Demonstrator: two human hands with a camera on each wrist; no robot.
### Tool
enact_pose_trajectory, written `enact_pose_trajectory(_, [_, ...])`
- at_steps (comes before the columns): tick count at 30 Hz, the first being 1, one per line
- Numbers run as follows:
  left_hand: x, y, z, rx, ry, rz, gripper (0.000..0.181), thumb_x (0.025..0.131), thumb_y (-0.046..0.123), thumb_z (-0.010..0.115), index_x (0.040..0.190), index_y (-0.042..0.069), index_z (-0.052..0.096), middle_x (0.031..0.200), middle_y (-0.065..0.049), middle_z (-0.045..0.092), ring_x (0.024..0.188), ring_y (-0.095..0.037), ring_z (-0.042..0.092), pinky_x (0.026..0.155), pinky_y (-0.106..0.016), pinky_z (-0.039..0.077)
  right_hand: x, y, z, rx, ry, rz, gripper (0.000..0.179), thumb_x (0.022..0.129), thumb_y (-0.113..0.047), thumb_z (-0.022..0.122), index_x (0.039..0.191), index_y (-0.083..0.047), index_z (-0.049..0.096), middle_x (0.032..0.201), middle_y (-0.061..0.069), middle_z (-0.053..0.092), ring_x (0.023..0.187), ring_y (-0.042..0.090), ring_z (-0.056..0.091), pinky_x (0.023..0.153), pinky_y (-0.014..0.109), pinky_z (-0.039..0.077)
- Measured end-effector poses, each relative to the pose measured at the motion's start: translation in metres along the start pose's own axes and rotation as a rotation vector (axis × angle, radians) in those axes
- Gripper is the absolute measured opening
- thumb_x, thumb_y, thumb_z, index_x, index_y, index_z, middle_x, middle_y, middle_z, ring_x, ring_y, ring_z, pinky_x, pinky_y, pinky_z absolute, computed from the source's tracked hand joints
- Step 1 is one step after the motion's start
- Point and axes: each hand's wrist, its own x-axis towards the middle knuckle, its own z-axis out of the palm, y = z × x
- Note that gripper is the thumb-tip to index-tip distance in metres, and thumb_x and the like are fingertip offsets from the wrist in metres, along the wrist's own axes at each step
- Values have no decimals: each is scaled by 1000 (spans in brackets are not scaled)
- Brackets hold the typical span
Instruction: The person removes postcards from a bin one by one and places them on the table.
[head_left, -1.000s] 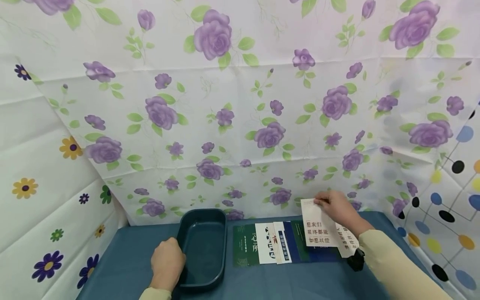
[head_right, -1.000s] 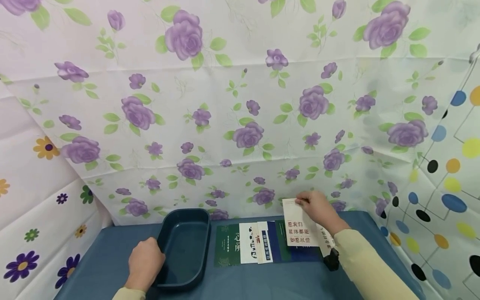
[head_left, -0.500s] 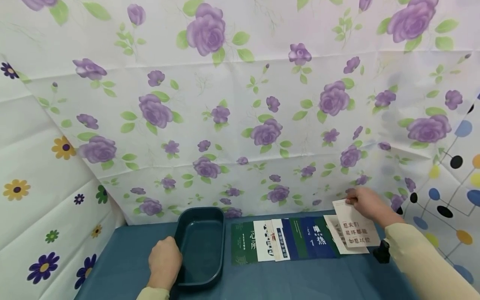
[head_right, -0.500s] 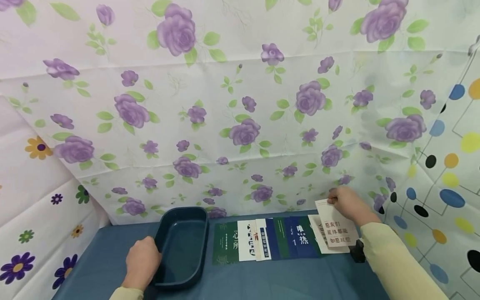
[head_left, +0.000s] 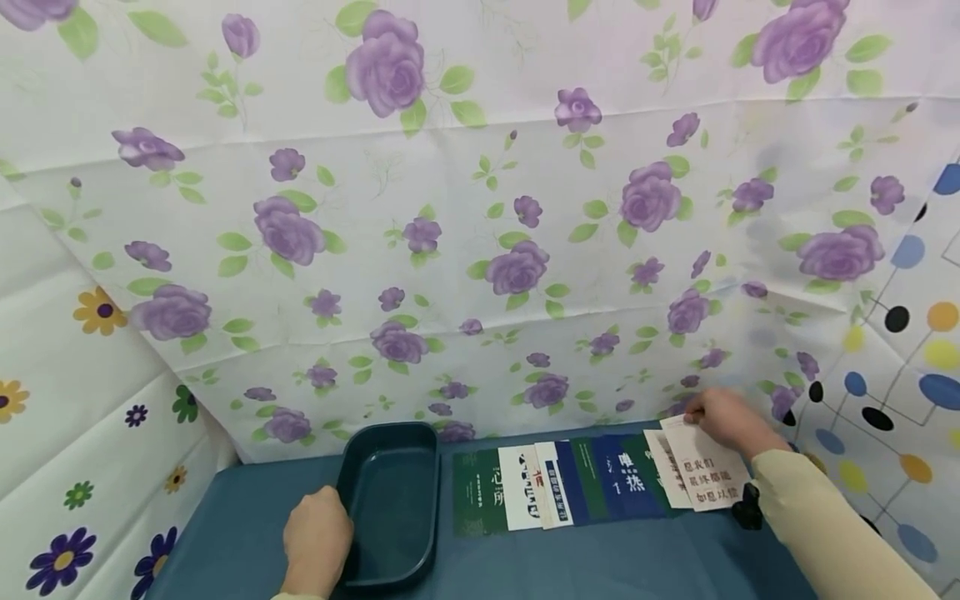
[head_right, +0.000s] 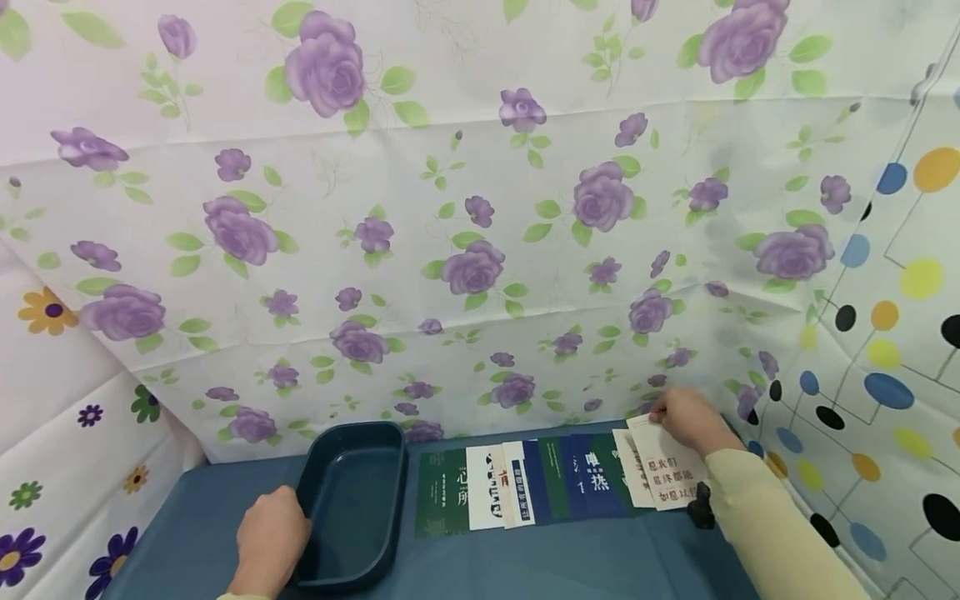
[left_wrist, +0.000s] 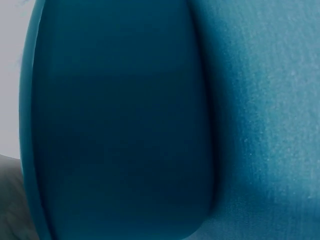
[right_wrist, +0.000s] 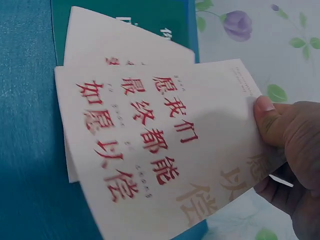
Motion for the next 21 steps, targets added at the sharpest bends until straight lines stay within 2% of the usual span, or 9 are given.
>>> enact_pose_trajectory(2, [0,-1,1,4,-4,-3,6,83,3,58,84,-1,62,79,-21,65,67,-36,63,55,-49,48,3,0,6,8,-2,28,22,90,-14,59,70,-17,67,67,0,59,56,15,42,53,30,32])
enact_pose_trajectory(6, [1,0,2,9,0,-14,6,83,5,58,85,-1,62,80,-20,65,68,-36,63,56,-49,48,6,3,19,4,46,80,11,88,-17,63,85,-16,73,86,6,69,68,17,56,56,31,39])
enact_pose_trajectory(9, [-1,0,4,14,12,-11,6,83,5,59,82,0,61,78,-20,65,68,-36,63,56,-49,48,6,6,31,-9,103,98,14,86,-18,66,95,-12,74,98,12,70,80,25,63,61,38,47])
enact_pose_trajectory(14, [-2,0,6,10,49,15,6,81,4,59,76,1,60,72,-19,63,63,-35,62,53,-48,47,5,12,49,3,150,160,22,86,-18,65,103,-6,71,104,20,67,90,37,63,69,47,48])
enact_pose_trajectory(17, [-2,0,6,12,66,17,7,80,4,60,74,1,59,70,-18,62,61,-34,61,51,-48,46,5,13,56,29,164,183,24,88,-16,63,107,-3,69,106,22,66,89,37,63,68,47,49])
enact_pose_trajectory(21, [0,1,5,21,57,-7,7,81,4,59,75,0,60,71,-20,63,62,-35,61,51,-48,46,6,14,61,49,163,182,24,88,-16,61,107,-2,68,102,21,67,85,35,64,67,47,49])
